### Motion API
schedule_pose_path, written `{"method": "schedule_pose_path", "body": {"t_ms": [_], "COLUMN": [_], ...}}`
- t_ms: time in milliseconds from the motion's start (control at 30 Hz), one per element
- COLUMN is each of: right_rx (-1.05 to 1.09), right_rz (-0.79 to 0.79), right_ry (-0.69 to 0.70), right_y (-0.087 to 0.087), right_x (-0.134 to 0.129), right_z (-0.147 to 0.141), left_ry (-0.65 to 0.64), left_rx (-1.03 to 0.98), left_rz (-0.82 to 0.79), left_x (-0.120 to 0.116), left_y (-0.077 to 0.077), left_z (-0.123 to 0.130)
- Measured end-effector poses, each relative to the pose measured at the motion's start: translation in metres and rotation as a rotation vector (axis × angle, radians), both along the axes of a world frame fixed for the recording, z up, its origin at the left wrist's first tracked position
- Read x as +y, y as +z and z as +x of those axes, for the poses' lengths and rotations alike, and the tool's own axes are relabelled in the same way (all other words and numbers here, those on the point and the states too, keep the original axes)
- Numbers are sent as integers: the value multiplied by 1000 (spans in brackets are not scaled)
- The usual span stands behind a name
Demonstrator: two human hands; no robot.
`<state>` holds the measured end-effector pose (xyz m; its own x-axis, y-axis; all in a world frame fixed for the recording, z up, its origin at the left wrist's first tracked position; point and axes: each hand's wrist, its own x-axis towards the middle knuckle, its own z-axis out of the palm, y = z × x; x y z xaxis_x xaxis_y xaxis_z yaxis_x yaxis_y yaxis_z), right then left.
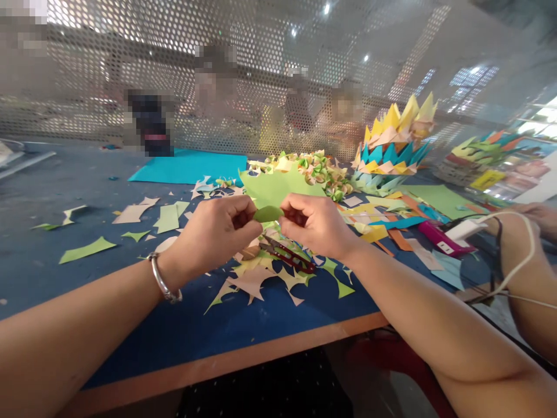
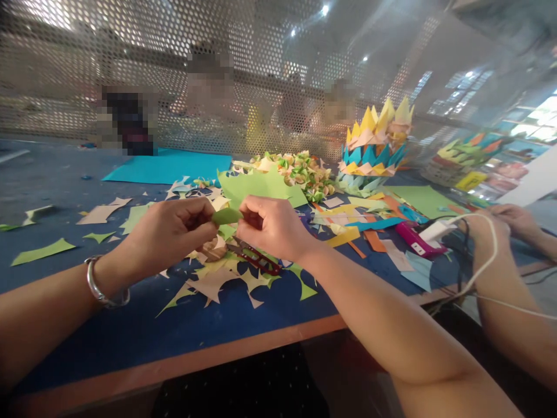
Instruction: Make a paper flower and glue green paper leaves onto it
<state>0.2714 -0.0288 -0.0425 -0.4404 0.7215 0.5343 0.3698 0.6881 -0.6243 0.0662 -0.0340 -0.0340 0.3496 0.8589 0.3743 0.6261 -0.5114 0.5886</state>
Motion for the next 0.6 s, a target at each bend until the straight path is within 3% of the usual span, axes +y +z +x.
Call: {"method": "schedule_pose_path", "body": {"t_ms": [133,267,433,600], "right_rx": [9,-73,-166,-87], "right_rz": [-12,-43,-91,-94], "right_ry": [-33,-31,18,17], "right_y": [1,0,-3,-3], "right_x": [2,4,3,4], "right_z": [4,5,2,5], "left_ry": [32,-29,-177,-184], "left_rx": [-10,-199,-234,-315], "left_rz": [-9,22,-158,-345], "left_x": [7,10,7,12], "left_y": [2,2,-5,-11], "left_z": [-8,-6,2,-1]}}
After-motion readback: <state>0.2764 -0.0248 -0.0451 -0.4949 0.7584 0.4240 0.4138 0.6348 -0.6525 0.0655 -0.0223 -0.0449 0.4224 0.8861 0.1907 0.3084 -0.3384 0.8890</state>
